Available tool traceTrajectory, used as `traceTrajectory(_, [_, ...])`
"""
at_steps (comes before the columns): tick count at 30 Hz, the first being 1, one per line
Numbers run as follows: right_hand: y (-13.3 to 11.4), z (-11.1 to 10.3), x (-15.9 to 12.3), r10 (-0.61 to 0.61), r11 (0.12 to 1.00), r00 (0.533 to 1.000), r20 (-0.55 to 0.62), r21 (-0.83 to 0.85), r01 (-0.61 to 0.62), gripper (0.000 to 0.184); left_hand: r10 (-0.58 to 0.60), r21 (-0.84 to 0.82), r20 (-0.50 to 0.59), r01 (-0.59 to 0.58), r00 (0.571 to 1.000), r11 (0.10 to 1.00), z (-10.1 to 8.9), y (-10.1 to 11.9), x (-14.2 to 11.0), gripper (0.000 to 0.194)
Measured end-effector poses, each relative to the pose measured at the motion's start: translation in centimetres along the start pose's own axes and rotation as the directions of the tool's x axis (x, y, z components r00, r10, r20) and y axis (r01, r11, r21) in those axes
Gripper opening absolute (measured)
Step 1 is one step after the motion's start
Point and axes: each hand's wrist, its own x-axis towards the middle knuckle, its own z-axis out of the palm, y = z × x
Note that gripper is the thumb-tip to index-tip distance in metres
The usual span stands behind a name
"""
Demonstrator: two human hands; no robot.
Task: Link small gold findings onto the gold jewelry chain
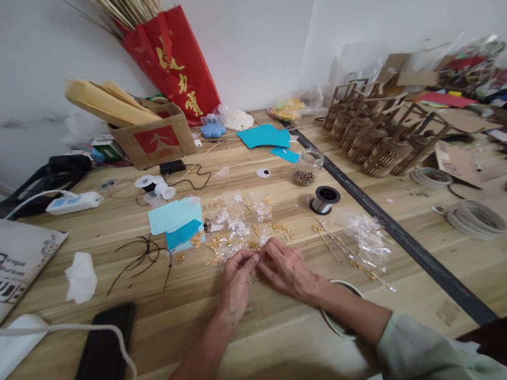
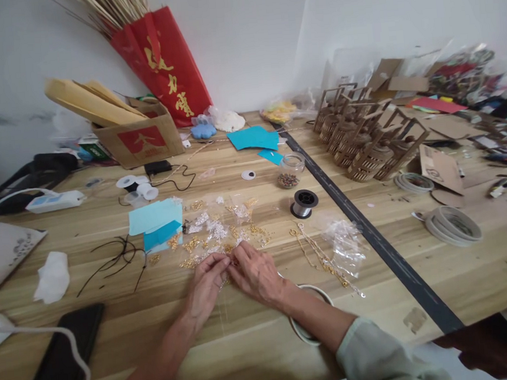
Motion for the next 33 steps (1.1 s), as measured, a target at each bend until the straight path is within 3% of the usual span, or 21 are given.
traceTrajectory(10, [0.5,-0.1,-0.2,-0.086,0.995,0.996,0.032,0.054,0.084,0.011,-0.011,-0.069,-0.010,0.010,1.000,0.998,0.1,-0.1,0.1,0.020])
traceTrajectory(17, [0.6,-0.3,-0.2,-0.006,0.978,0.998,0.057,0.207,-0.006,0.016,-0.006,0.035,-0.027,0.007,1.000,0.999,-0.2,-0.2,0.2,0.016])
traceTrajectory(26, [1.1,-0.4,0.3,0.113,0.829,0.989,0.091,0.541,-0.144,0.015,0.080,0.155,-0.029,-0.075,0.996,0.985,-0.7,-0.4,0.6,0.013])
traceTrajectory(33, [1.5,-0.3,0.5,0.197,0.677,0.964,0.177,0.687,-0.265,0.020,0.198,0.367,-0.044,-0.169,0.979,0.915,-0.4,0.5,0.5,0.015])
